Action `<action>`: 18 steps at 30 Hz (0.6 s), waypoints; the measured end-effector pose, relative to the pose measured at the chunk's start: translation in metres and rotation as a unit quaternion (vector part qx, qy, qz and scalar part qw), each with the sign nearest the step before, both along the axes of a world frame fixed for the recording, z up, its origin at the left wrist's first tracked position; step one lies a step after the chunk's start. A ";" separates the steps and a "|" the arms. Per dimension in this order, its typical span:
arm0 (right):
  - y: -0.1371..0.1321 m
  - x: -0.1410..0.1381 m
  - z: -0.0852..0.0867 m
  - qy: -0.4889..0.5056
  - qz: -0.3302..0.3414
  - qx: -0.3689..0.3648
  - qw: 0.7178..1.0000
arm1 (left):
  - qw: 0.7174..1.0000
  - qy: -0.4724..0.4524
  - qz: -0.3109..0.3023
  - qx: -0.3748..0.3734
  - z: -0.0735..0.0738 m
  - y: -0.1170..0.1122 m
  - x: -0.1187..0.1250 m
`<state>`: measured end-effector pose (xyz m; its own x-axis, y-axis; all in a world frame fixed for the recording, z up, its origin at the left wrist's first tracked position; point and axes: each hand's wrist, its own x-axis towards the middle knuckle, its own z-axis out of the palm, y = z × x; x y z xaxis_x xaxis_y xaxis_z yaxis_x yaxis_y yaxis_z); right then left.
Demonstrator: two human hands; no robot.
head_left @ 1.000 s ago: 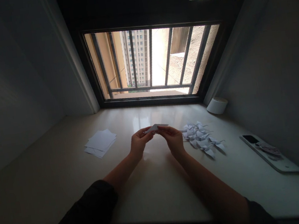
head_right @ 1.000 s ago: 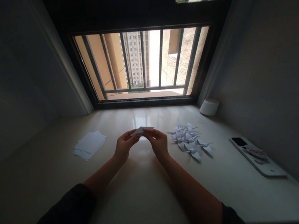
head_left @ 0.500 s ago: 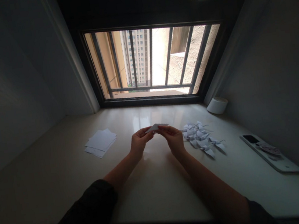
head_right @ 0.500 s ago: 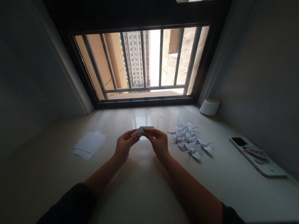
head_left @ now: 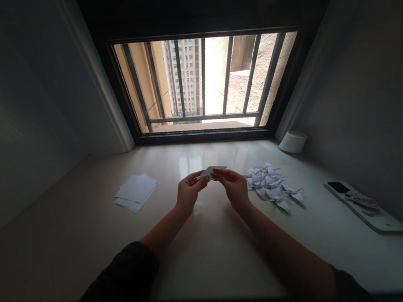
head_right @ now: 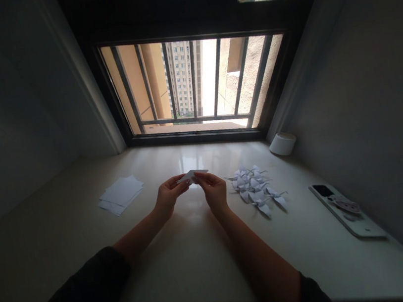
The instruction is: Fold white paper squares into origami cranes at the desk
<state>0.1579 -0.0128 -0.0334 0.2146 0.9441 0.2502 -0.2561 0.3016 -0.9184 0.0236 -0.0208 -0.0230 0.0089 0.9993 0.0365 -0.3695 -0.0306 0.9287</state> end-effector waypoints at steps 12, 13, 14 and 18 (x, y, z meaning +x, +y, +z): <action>0.006 0.008 0.001 -0.023 -0.019 -0.007 1.000 | 0.998 0.009 -0.058 0.009 0.001 -0.002 0.000; 0.007 0.008 0.000 -0.024 -0.019 -0.004 1.000 | 0.998 0.007 -0.066 0.009 0.001 -0.002 0.000; 0.007 0.009 0.000 -0.024 -0.019 -0.003 1.000 | 0.997 0.005 -0.073 0.009 0.002 -0.002 0.000; 0.008 0.009 -0.001 -0.035 -0.019 -0.003 0.999 | 0.996 0.007 -0.085 0.013 0.002 -0.002 -0.001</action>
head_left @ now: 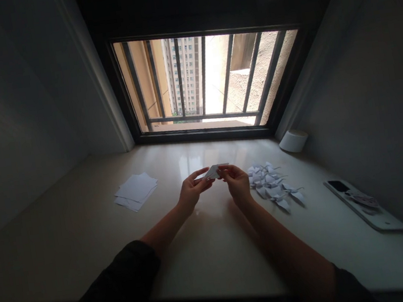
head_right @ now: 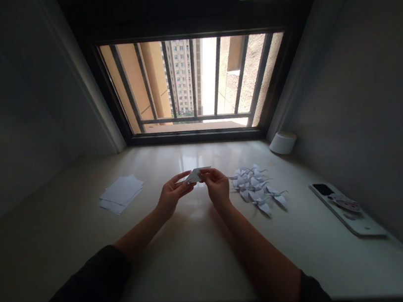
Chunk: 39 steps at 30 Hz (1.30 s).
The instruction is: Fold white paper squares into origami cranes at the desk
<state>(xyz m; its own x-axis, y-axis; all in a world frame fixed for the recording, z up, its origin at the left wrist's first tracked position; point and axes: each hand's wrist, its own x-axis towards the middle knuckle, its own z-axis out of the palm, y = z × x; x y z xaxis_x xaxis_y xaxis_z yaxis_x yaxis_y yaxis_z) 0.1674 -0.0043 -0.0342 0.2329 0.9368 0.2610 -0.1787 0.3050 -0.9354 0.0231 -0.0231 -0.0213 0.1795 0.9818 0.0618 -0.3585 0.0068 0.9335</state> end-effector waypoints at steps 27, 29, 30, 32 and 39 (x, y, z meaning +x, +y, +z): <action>-0.003 -0.006 0.002 0.047 -0.011 0.031 0.998 | 0.990 0.028 0.137 0.027 -0.002 0.004 -0.001; -0.003 -0.007 0.001 0.053 -0.015 0.031 0.998 | 0.989 0.030 0.139 0.032 -0.002 0.004 0.000; -0.002 -0.007 0.001 0.056 -0.017 0.032 0.998 | 0.989 0.033 0.142 0.036 -0.002 0.004 0.000; -0.002 -0.007 -0.001 0.059 -0.022 0.034 0.997 | 0.988 0.036 0.146 0.039 -0.002 0.003 0.000; -0.001 -0.007 -0.003 0.055 -0.043 0.037 0.997 | 0.992 0.008 0.123 0.005 0.002 0.000 0.003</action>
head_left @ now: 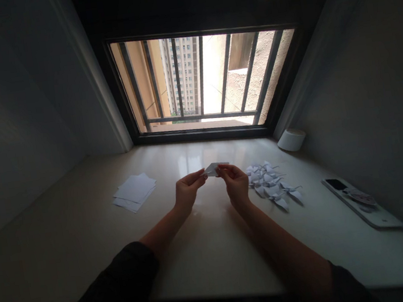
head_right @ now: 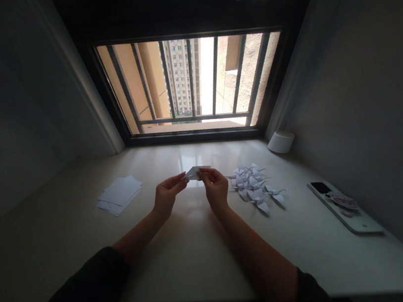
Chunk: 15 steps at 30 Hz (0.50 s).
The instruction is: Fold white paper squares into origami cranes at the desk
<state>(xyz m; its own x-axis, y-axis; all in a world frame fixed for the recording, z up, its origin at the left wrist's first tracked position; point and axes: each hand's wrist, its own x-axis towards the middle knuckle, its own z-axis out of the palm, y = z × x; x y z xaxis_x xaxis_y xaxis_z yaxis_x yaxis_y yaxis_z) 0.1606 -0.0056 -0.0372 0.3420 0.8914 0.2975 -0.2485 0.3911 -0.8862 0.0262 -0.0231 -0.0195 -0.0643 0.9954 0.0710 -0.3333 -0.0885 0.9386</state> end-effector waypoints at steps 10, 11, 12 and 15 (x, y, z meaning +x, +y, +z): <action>-0.001 0.001 -0.001 -0.014 -0.006 0.004 1.000 | 0.999 0.022 -0.026 0.023 -0.001 0.002 -0.001; -0.001 0.001 -0.001 -0.019 -0.007 0.004 1.000 | 0.998 0.037 -0.036 0.035 -0.001 0.002 -0.002; 0.000 0.002 -0.001 -0.027 -0.009 0.006 1.000 | 0.997 0.053 -0.046 0.045 -0.001 0.001 -0.003; 0.000 0.003 0.001 -0.050 -0.017 0.015 0.999 | 0.992 0.085 -0.065 0.062 0.001 -0.001 -0.004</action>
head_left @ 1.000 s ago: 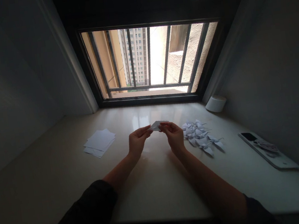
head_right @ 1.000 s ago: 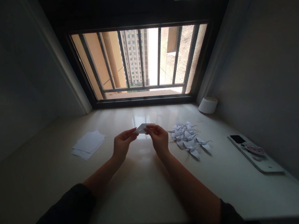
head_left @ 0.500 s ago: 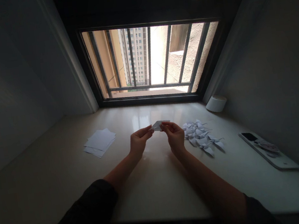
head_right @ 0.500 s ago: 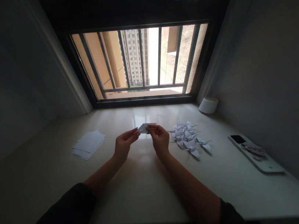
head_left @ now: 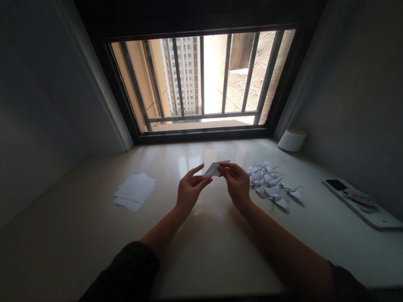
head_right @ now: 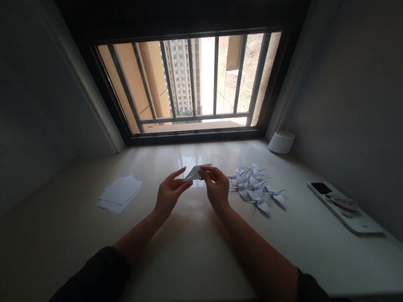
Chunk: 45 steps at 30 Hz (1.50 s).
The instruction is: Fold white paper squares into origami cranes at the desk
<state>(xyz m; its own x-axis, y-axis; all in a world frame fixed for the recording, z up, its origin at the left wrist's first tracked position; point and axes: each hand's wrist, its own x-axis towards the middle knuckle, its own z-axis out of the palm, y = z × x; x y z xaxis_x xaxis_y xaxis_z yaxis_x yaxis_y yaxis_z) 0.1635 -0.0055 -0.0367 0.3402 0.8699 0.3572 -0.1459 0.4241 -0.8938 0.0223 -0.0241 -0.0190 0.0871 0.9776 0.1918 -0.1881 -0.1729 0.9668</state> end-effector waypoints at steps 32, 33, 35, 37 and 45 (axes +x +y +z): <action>-0.004 -0.006 0.000 0.053 0.091 -0.050 0.993 | 0.995 -0.071 0.034 -0.056 -0.006 0.005 0.001; -0.004 -0.005 0.000 0.057 0.095 -0.051 0.993 | 0.995 -0.070 0.032 -0.059 -0.006 0.005 0.001; -0.003 -0.004 0.000 0.067 0.099 -0.052 0.991 | 0.995 -0.067 0.033 -0.066 -0.006 0.006 0.000; -0.003 -0.004 0.000 0.077 0.098 -0.051 0.991 | 0.994 -0.068 0.034 -0.074 -0.006 0.006 0.000; 0.001 -0.004 -0.007 0.041 0.041 -0.060 0.997 | 0.993 -0.076 0.014 -0.084 -0.013 0.006 0.002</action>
<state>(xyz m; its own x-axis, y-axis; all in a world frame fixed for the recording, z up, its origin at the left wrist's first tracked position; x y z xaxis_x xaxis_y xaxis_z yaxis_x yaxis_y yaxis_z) 0.1591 -0.0048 -0.0436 0.2903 0.9305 0.2232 -0.2501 0.2989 -0.9209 0.0244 -0.0176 -0.0319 0.0411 0.9986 0.0337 -0.3312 -0.0182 0.9434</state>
